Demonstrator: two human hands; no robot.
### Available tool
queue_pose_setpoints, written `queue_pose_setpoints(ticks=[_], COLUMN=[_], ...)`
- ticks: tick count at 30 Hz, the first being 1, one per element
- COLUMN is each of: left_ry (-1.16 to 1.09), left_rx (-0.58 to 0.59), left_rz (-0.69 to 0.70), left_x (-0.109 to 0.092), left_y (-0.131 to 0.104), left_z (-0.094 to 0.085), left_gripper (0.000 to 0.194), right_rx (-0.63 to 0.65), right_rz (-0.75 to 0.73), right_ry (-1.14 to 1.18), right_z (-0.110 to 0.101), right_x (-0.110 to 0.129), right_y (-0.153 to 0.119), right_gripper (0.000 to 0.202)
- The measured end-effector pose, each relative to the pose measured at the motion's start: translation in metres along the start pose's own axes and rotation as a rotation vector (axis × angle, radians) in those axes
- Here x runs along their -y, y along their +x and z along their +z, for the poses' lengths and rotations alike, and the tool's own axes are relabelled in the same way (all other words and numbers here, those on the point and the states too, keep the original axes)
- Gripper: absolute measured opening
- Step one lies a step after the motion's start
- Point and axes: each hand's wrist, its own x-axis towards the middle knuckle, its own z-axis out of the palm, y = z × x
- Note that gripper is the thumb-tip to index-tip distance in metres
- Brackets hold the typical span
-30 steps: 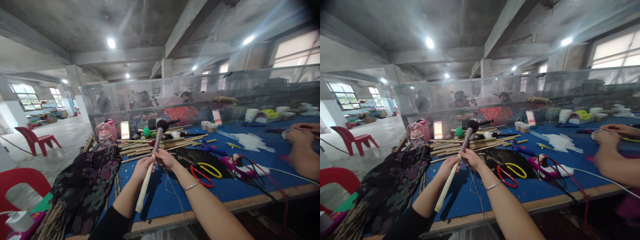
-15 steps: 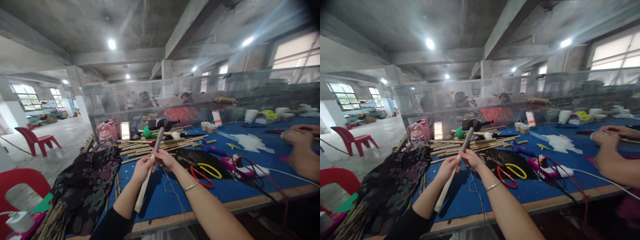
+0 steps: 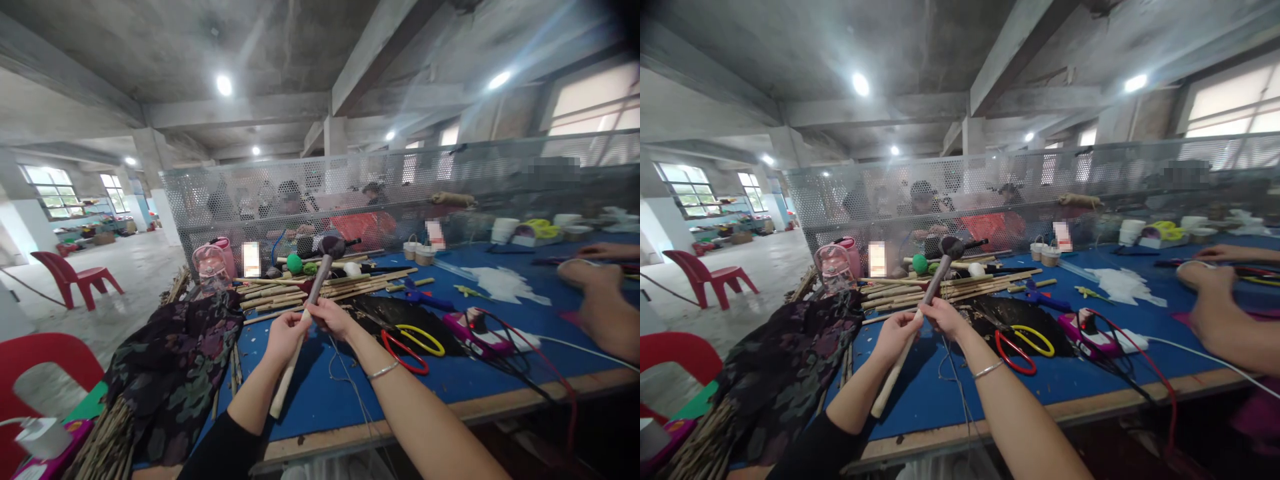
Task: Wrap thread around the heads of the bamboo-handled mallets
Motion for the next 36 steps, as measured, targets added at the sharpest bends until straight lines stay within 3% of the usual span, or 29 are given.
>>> queue_pose_setpoints(ticks=[4,8,14,21,24,32,36], left_ry=[-0.193,-0.13,0.085,-0.235,-0.231,0.122,-0.013], left_rx=[0.121,0.191,-0.026,0.148,0.183,-0.099,-0.019], left_rz=[-0.057,-0.102,0.163,-0.085,-0.147,0.093,-0.005], left_x=[-0.001,0.002,0.009,0.0,0.0,0.007,0.006], left_y=[0.0,-0.001,0.002,0.0,-0.002,0.001,0.0], left_z=[0.0,-0.001,-0.003,-0.003,-0.001,-0.002,0.0], left_gripper=[0.041,0.043,0.036,0.041,0.042,0.036,0.04], right_rx=[0.122,0.082,0.02,0.114,0.08,-0.059,0.012], right_rz=[0.002,0.003,-0.036,-0.011,0.013,-0.023,-0.031], right_ry=[0.108,0.047,0.003,0.071,0.048,-0.084,-0.024], right_z=[-0.006,-0.008,0.0,-0.004,-0.007,-0.001,-0.001], right_x=[0.005,0.004,0.002,0.004,0.001,-0.002,-0.002], right_y=[-0.003,-0.004,-0.001,-0.003,-0.002,0.001,0.001], right_gripper=[0.038,0.036,0.037,0.035,0.033,0.035,0.035])
